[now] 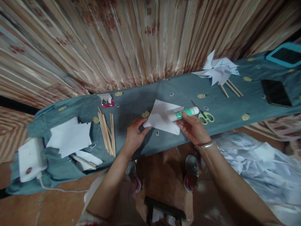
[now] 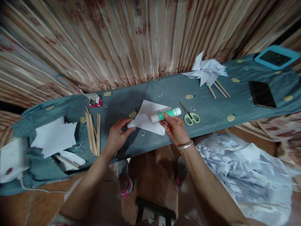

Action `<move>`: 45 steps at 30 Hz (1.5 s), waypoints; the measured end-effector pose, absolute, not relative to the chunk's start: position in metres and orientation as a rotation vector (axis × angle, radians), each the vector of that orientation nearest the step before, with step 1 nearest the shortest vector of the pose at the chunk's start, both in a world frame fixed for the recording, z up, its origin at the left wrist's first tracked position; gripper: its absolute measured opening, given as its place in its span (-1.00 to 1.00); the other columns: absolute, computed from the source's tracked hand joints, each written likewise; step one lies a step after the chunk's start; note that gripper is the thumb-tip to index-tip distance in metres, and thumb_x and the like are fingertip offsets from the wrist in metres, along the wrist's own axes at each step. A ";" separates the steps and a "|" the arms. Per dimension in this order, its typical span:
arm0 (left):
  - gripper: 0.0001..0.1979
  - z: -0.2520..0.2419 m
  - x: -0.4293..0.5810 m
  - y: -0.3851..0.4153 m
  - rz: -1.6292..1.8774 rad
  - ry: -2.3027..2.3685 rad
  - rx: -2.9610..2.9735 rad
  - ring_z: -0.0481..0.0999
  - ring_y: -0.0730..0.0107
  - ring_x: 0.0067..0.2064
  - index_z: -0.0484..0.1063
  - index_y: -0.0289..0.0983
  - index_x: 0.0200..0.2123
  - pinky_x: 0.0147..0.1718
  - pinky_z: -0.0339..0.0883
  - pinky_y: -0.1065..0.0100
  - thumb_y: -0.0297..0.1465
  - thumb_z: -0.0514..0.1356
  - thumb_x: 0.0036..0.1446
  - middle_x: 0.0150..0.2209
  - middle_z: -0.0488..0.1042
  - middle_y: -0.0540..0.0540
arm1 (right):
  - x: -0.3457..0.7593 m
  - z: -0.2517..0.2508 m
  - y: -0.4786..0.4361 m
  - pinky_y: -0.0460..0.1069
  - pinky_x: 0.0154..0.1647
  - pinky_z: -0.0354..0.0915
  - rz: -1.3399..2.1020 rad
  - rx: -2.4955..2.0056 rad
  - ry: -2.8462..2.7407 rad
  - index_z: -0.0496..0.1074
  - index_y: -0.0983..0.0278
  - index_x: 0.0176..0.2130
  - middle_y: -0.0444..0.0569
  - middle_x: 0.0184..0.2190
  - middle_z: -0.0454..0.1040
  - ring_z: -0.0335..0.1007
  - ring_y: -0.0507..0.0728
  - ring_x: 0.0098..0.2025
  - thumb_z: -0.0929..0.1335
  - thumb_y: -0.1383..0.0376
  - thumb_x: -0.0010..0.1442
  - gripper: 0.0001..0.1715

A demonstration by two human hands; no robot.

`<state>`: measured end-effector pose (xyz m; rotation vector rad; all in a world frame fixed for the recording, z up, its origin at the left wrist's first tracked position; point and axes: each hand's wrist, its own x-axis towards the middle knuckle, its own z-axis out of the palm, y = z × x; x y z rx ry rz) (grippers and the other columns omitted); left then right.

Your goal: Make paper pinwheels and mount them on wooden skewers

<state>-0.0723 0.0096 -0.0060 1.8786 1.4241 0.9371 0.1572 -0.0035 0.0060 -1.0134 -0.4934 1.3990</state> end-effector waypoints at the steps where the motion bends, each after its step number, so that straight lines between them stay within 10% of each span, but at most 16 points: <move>1: -0.68 -0.006 -0.069 0.008 0.989 1.368 1.767 0.52 0.24 -0.11 0.49 -0.26 -0.10 -0.05 0.38 0.21 -0.35 0.28 0.03 -0.13 0.55 -0.14 | 0.153 0.007 -0.006 -0.10 -0.23 0.51 1.423 -1.000 -0.491 0.49 0.25 -0.45 -0.18 -0.45 0.56 0.50 -0.02 -0.41 0.56 0.18 -0.12 -0.72; 14: -0.61 -0.005 -0.045 0.004 1.186 1.135 1.063 0.56 0.29 -0.19 0.50 -0.26 -0.21 -0.09 0.41 0.23 -0.32 0.39 -0.20 -0.23 0.57 -0.07 | 0.136 0.008 -0.013 -0.04 -0.06 0.49 1.537 -0.912 -0.454 0.53 0.29 -0.43 -0.12 -0.39 0.61 0.57 0.05 -0.30 0.57 0.27 -0.15 -0.75; 24: -0.73 0.006 -0.040 0.011 1.182 0.992 0.570 0.46 0.52 -0.33 0.51 -0.26 -0.26 -0.37 0.27 0.49 -0.31 0.33 -0.08 -0.27 0.54 -0.04 | 0.138 0.009 -0.014 -0.20 -0.41 0.46 1.595 -0.945 -0.442 0.54 0.30 -0.44 -0.14 -0.50 0.59 0.52 -0.02 -0.46 0.58 0.30 -0.18 -0.75; 45: -0.70 0.009 -0.034 0.005 1.203 0.866 0.483 0.49 0.51 -0.28 0.51 -0.29 -0.35 -0.16 0.34 0.40 -0.44 0.43 -0.26 -0.34 0.53 0.02 | 0.137 0.006 -0.013 -0.10 -0.19 0.50 1.553 -0.929 -0.480 0.51 0.28 -0.41 -0.13 -0.42 0.61 0.56 0.03 -0.35 0.56 0.29 -0.13 -0.76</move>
